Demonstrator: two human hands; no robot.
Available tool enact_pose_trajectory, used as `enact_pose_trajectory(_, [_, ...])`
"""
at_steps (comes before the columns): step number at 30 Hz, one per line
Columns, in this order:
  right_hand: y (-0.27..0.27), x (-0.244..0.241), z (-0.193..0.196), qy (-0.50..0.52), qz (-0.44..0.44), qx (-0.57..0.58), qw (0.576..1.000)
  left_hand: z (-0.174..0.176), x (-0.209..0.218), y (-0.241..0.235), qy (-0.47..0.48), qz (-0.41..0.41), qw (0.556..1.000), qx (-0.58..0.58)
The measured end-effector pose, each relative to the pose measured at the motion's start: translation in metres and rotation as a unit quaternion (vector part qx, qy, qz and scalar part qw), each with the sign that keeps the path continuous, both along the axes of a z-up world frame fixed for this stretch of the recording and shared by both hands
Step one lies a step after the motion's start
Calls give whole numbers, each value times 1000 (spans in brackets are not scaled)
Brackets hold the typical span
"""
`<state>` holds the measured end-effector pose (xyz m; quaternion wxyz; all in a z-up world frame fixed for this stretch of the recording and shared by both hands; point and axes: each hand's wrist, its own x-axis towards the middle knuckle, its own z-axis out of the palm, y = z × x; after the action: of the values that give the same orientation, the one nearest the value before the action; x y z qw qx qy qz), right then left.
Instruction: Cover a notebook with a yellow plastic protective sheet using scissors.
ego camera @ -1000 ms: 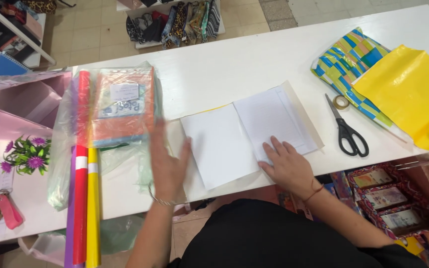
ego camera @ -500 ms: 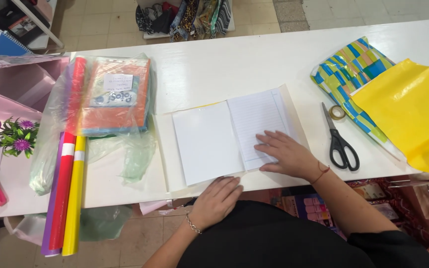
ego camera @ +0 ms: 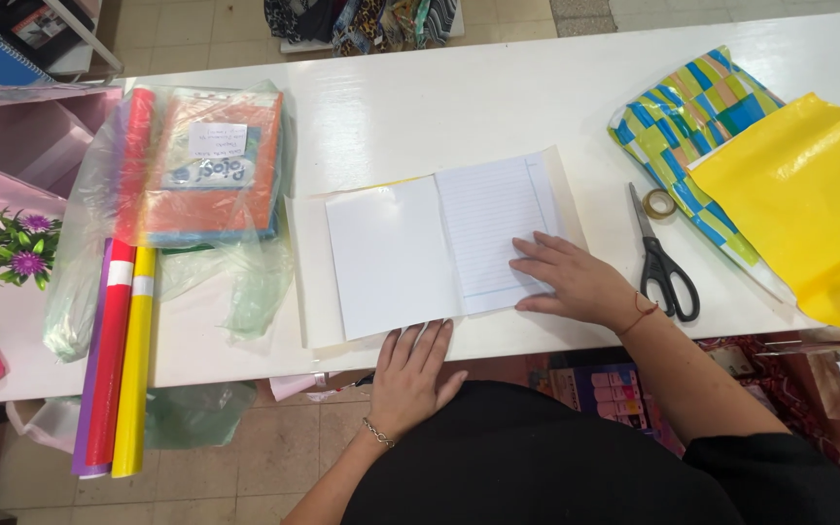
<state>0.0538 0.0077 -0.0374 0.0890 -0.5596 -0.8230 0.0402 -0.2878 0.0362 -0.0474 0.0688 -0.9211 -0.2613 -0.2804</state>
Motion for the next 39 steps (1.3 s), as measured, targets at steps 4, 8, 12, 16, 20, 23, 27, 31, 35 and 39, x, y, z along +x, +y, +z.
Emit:
enact_pose_trajectory(4, [2,-9,13,-9,-2,-25,1000,-12,-1,1,-2,-9,1000,-1])
enact_pose_trajectory(8, [2,-25,39,-65,-103,-131,984,-30,-2,2,-34,-17,999,-32])
enact_pose_trajectory(12, [-9,-20,46,-15,-102,-52,993,-25,-5,2,-43,-36,997,-55])
enact_pose_trajectory(16, [-27,3,38,-35,-175,-40,983,-21,0,6,-87,-50,994,-44])
enact_pose_trajectory(20, [-38,10,21,-77,-248,-80,962,5,23,19,-90,-105,990,-28])
enact_pose_trajectory(23, [-44,1,22,-100,-286,-82,949,1,41,34,-31,-67,993,-90])
enact_pose_trajectory(27, [-55,2,10,-102,-344,-60,932,-23,47,53,16,-49,976,-213])
enact_pose_trajectory(31, [-62,13,-6,-88,-396,-73,911,-28,47,55,1,-55,973,-223])
enact_pose_trajectory(35, [-57,-15,42,34,-403,-83,911,-33,53,55,12,-24,986,-164])
enact_pose_trajectory(39, [-52,-30,65,188,-442,-121,869,-40,54,56,7,-24,992,-127])
